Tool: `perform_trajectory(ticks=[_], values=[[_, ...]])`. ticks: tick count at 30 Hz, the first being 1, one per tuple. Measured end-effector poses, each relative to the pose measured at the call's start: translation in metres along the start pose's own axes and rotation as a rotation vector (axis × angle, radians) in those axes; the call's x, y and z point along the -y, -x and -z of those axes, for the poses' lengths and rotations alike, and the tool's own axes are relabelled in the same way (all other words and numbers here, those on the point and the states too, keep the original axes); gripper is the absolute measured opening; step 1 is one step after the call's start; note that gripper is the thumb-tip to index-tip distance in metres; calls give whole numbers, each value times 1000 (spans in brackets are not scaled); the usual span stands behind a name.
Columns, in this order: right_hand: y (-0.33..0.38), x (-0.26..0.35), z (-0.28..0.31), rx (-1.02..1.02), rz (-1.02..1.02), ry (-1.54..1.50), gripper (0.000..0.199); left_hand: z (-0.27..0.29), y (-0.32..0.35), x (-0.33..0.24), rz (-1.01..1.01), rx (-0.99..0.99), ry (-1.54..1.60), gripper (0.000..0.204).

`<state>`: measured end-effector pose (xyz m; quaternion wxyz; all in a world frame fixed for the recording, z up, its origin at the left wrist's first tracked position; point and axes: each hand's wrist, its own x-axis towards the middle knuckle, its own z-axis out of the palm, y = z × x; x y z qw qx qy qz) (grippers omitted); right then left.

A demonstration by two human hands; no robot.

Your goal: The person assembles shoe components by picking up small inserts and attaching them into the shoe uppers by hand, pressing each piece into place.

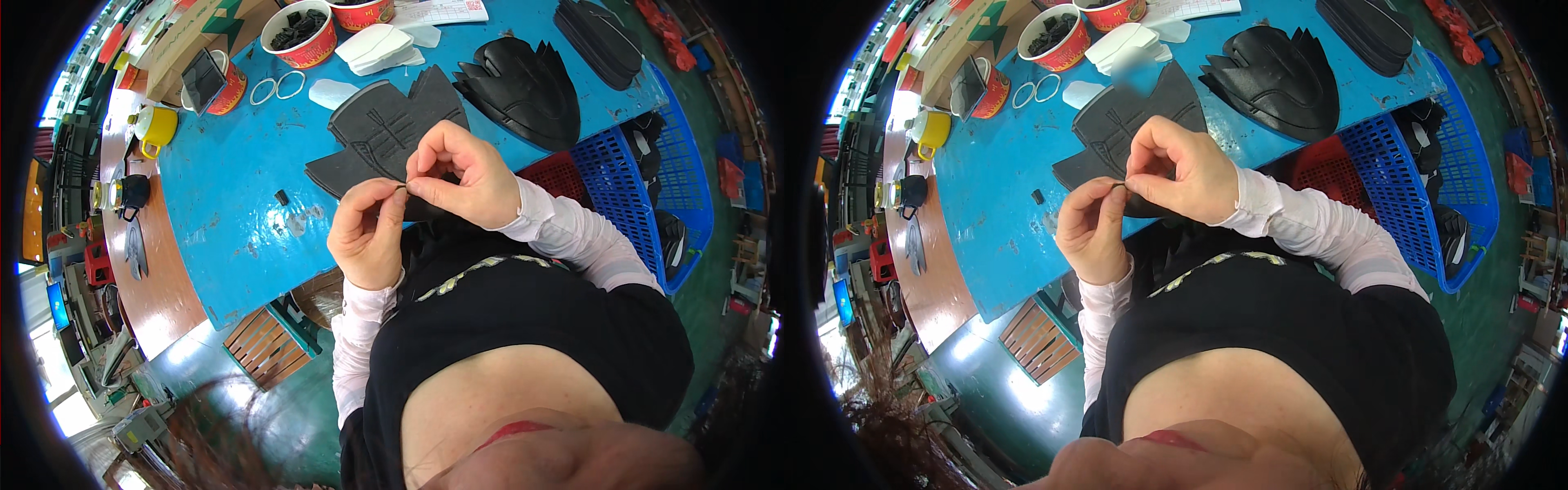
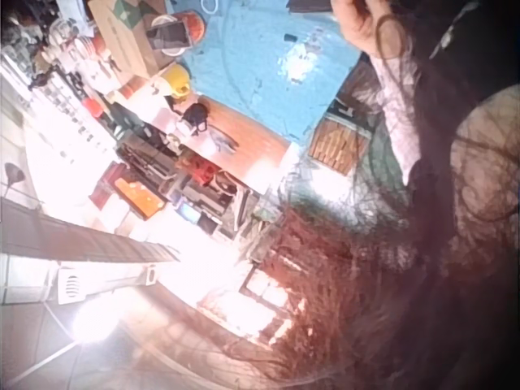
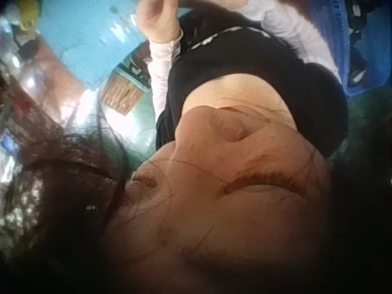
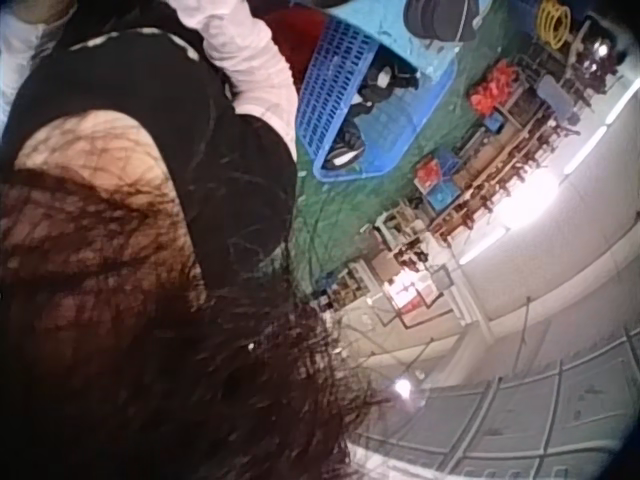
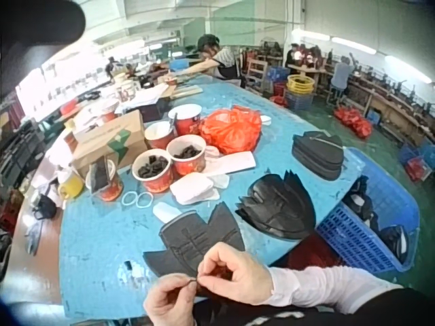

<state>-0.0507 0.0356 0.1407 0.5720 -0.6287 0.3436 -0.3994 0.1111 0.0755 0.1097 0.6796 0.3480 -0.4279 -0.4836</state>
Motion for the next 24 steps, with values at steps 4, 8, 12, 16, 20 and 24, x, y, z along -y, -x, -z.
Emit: perform_trajectory(ticks=[4,8,12,16,20,24], values=[[5,0,-5,-27,87,124,25,7,3,4,-110,46,-234,17],[5,3,-6,-51,156,188,23,7,6,2,5,-1,-52,17],[6,-2,-5,-49,206,236,24,6,6,4,43,-24,3,18],[8,-2,-6,-68,276,384,24,7,7,7,-140,13,-277,17],[10,-7,-6,-91,285,321,24,4,7,6,-248,57,-455,17],[13,-13,-4,-87,185,183,23,4,9,11,-152,36,-297,17]])
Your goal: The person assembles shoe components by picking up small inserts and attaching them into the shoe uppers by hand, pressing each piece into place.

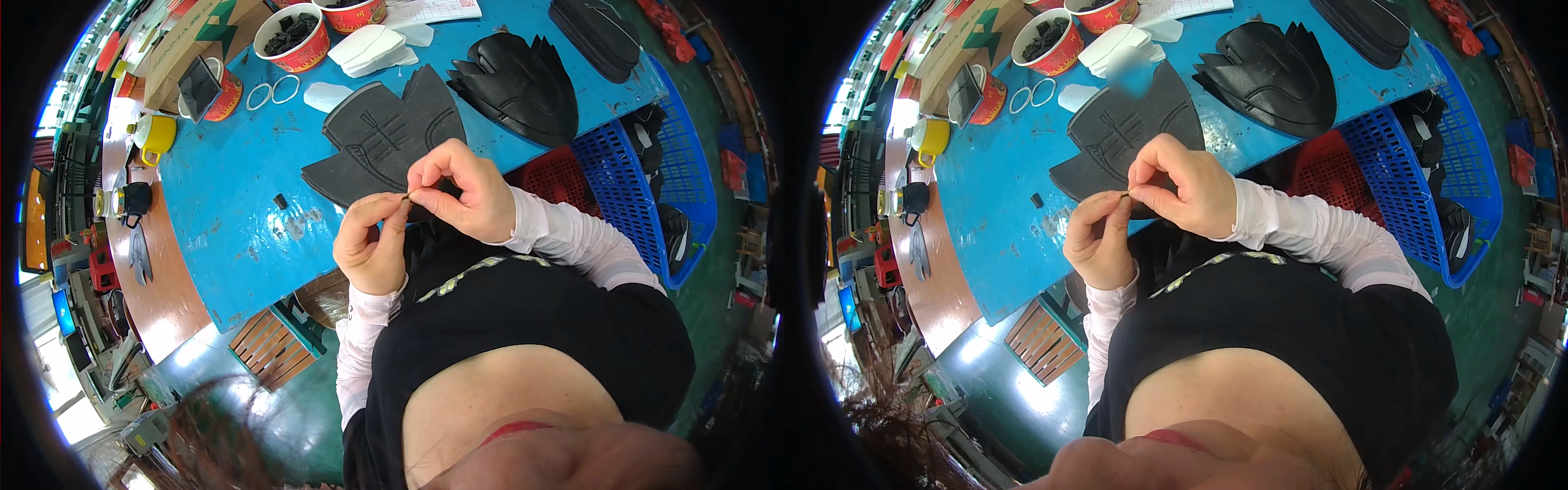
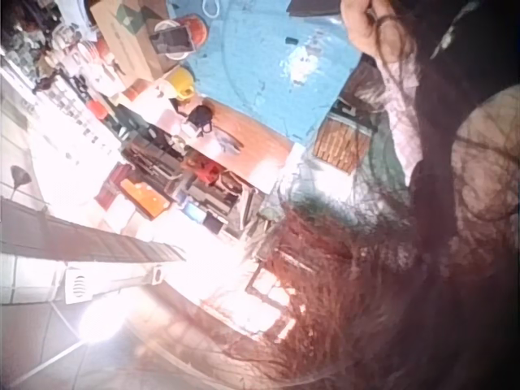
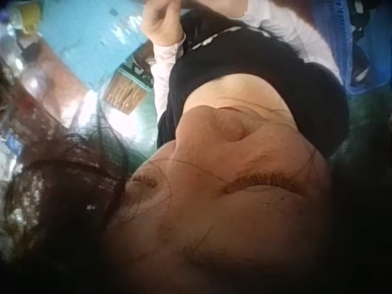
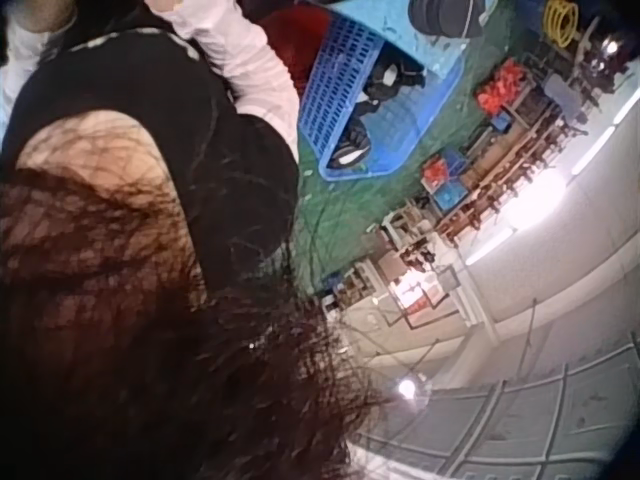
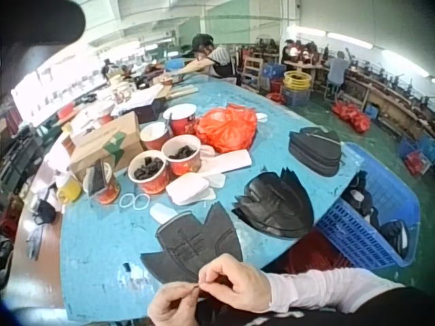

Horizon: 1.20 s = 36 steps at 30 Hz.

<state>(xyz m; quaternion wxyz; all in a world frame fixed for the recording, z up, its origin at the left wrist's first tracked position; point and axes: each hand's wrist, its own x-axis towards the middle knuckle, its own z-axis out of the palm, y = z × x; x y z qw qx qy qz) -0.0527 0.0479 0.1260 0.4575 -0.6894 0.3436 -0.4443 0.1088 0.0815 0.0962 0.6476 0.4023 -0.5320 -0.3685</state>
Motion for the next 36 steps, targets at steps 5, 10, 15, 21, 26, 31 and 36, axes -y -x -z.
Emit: perform_trajectory(ticks=[5,10,15,21,26,31,36], values=[[6,0,0,-19,90,82,23,0,3,1,-3,-34,-42,19],[10,-9,2,76,-188,-474,22,6,-4,-15,-198,113,-268,22],[7,-5,19,247,-571,-969,22,4,-11,-28,-378,245,-371,29],[26,-2,87,-30,-123,-149,18,9,-13,-20,-271,170,-457,27],[71,-6,152,63,-268,825,11,3,-10,-16,141,172,190,17],[97,-15,155,92,-611,1119,6,-11,-15,-12,191,237,320,16],[112,-32,168,64,-289,1213,14,-12,-12,-11,191,252,344,19]])
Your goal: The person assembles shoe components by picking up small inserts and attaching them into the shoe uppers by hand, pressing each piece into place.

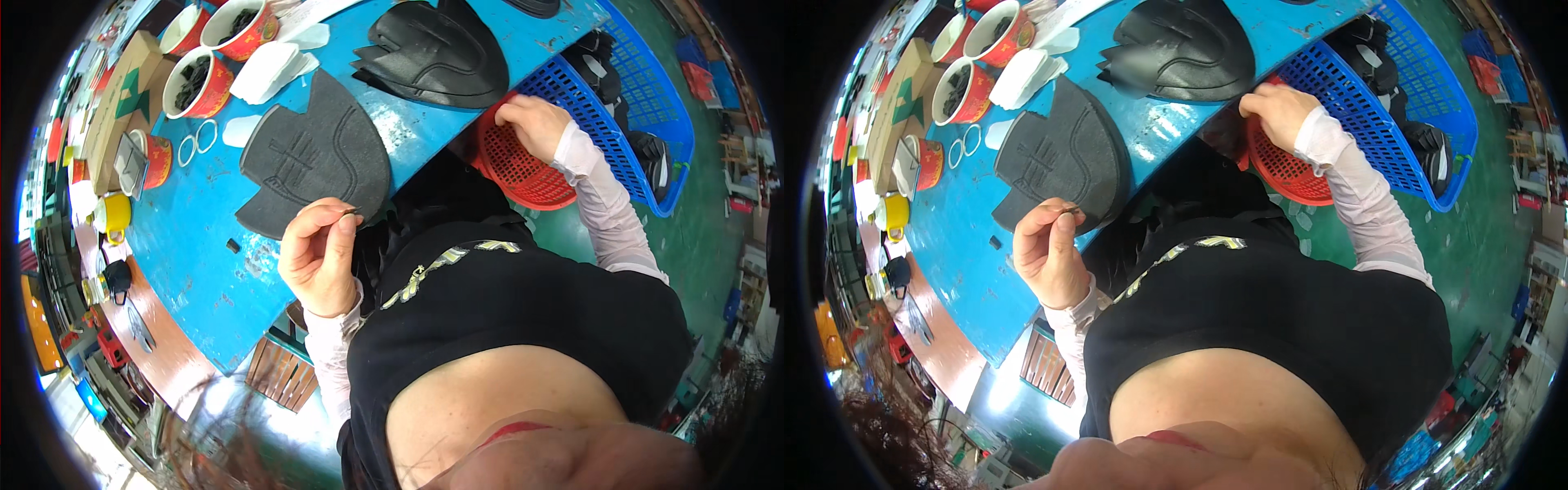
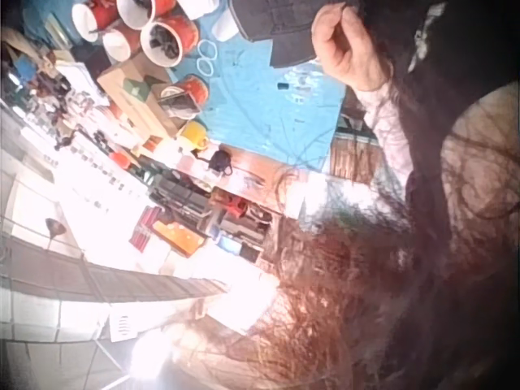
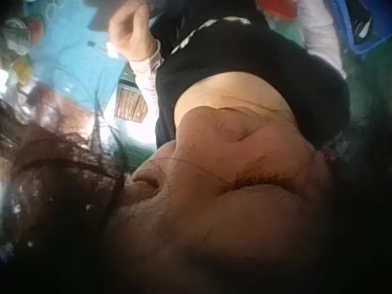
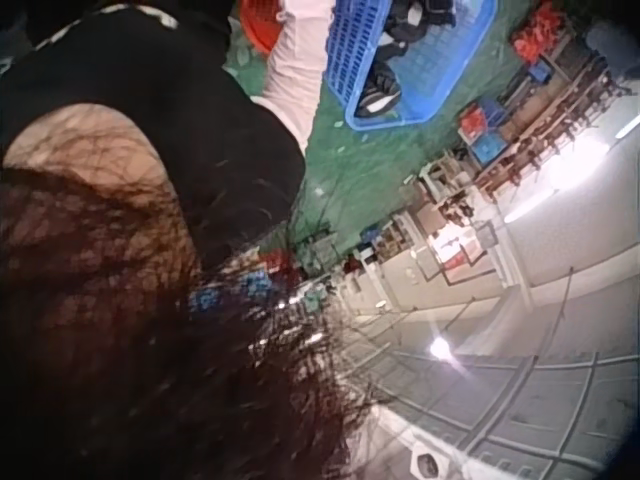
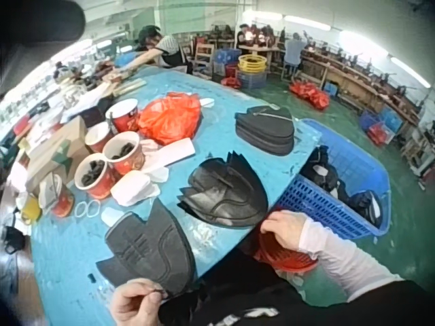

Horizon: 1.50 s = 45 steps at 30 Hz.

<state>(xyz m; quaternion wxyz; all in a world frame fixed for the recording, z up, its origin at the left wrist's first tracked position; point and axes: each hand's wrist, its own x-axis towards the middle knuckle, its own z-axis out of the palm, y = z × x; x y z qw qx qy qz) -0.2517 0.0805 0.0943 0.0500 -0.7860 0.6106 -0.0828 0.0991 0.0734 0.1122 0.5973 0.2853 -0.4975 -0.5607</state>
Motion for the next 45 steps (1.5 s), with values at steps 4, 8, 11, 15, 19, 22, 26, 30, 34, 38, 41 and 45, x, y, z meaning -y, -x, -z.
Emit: perform_trajectory(ticks=[4,8,11,15,19,22,26,30,34,38,41,45], values=[[-5,6,13,171,-91,-207,18,1,2,2,22,-33,34,19],[-27,47,23,31,-26,-274,16,-2,2,3,77,-62,69,16],[-49,105,27,-244,237,-795,18,-7,0,4,96,-71,44,16],[-65,154,12,-106,350,-1139,15,-7,3,2,48,-81,-31,17],[-73,161,0,17,306,-1201,17,2,8,6,-57,-105,-158,22],[-78,155,-4,318,107,-1661,22,1,10,2,20,-221,-306,25],[-114,147,8,-84,222,-934,21,19,-7,-8,-449,-82,-1151,27],[-147,145,-1,-78,442,-571,15,27,-13,-1,-407,44,-1294,25],[-156,146,-2,-80,519,-495,15,29,-15,0,-398,26,-1238,26],[-160,148,3,-19,503,-446,14,23,-24,-8,-322,37,-1264,25],[-163,148,1,-10,518,-415,15,17,-34,-12,-263,69,-1330,25],[-167,151,3,-8,519,-332,15,12,-50,-6,-256,197,-1543,23]])
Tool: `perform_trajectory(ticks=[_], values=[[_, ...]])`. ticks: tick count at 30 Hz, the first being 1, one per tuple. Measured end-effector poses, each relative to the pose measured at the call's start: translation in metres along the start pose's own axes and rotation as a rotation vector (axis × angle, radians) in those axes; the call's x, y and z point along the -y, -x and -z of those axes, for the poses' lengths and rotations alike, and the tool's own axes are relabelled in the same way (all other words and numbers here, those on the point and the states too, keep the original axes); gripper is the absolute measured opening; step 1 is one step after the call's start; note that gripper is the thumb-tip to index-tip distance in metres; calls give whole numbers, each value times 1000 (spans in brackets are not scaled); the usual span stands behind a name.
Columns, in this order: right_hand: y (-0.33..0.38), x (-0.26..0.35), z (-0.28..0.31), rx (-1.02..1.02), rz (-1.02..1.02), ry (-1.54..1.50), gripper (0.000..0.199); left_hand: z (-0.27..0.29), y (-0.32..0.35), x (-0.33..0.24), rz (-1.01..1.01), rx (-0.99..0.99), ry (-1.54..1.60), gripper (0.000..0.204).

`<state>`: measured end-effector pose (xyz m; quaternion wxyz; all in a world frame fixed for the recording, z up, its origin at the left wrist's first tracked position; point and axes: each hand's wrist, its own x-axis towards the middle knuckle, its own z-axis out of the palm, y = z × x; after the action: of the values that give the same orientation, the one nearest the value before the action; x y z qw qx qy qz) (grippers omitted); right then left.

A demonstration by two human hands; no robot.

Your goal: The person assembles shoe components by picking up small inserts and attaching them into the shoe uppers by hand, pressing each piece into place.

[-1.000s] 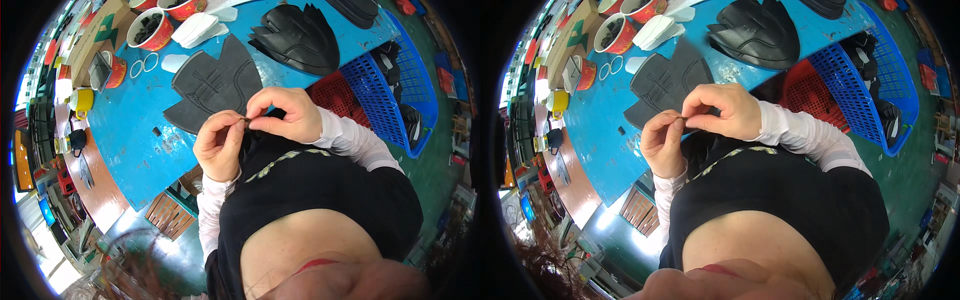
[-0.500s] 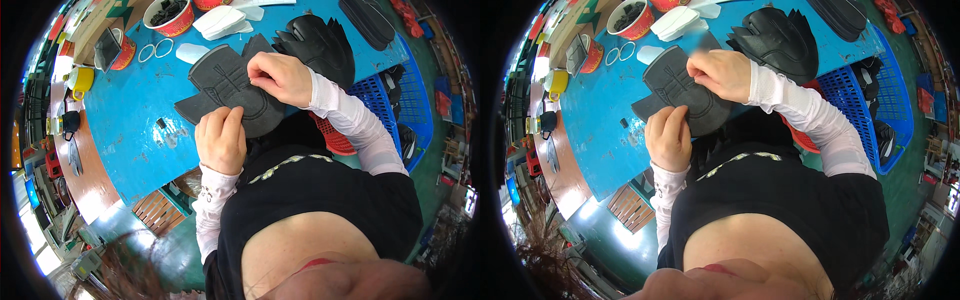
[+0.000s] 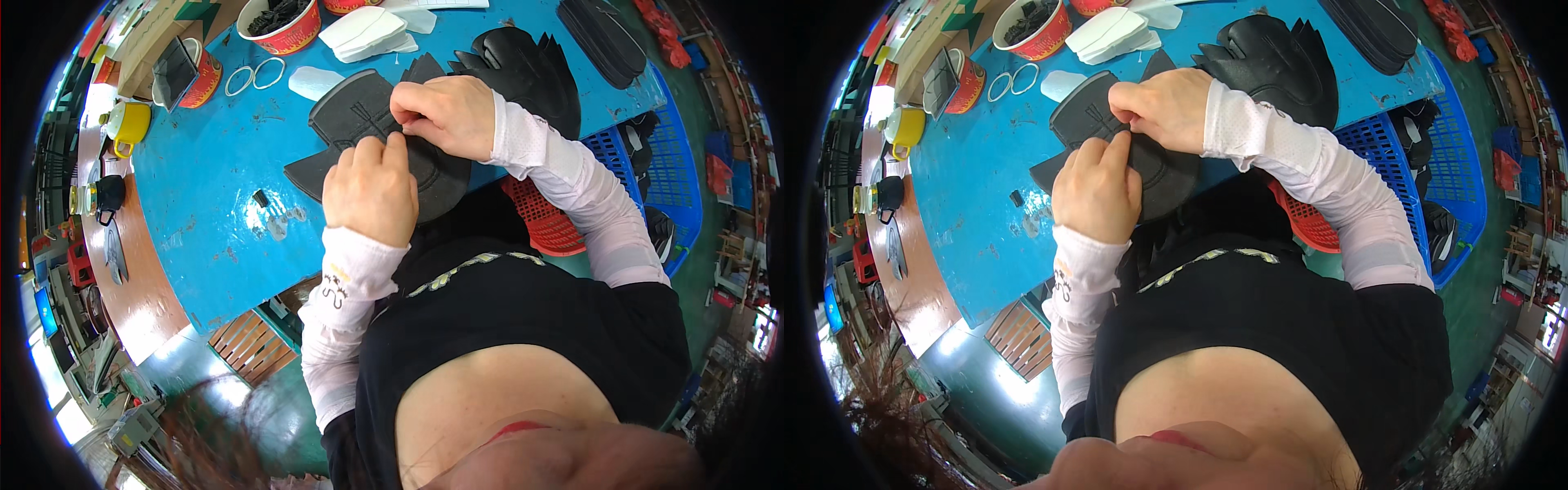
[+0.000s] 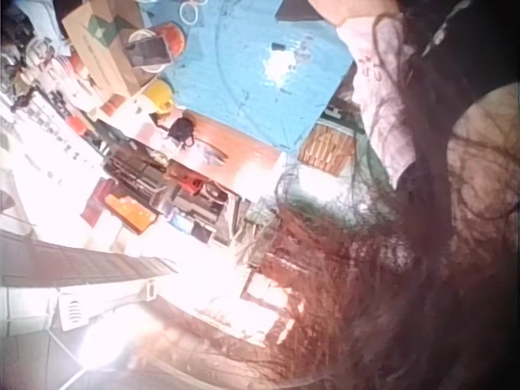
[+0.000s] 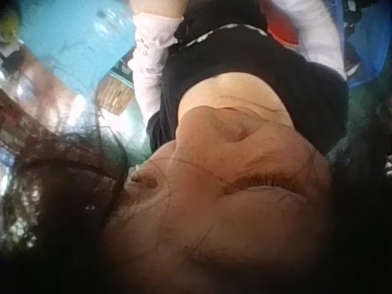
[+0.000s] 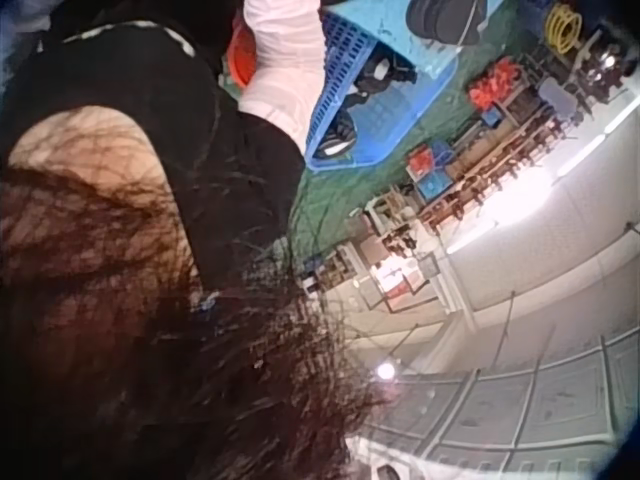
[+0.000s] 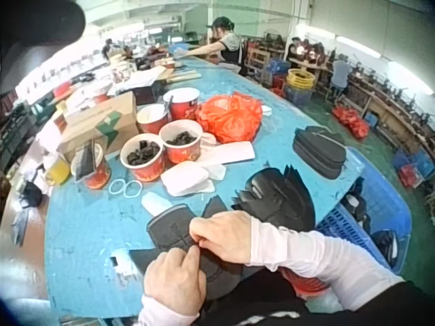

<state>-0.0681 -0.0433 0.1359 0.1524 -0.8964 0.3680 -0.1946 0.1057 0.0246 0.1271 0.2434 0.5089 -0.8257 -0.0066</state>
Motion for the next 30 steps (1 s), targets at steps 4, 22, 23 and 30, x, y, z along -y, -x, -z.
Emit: perform_trajectory(ticks=[4,22,23,30], values=[[7,-8,-5,-104,71,21,10,-11,1,-3,-4,-67,-114,17],[61,48,-11,-151,-160,-969,14,-9,54,-15,315,-369,1120,17],[62,52,-14,-115,-181,-998,12,-11,56,-14,255,-406,1111,18],[52,53,-16,36,-167,-1053,22,-23,64,-8,180,-514,1100,22]])
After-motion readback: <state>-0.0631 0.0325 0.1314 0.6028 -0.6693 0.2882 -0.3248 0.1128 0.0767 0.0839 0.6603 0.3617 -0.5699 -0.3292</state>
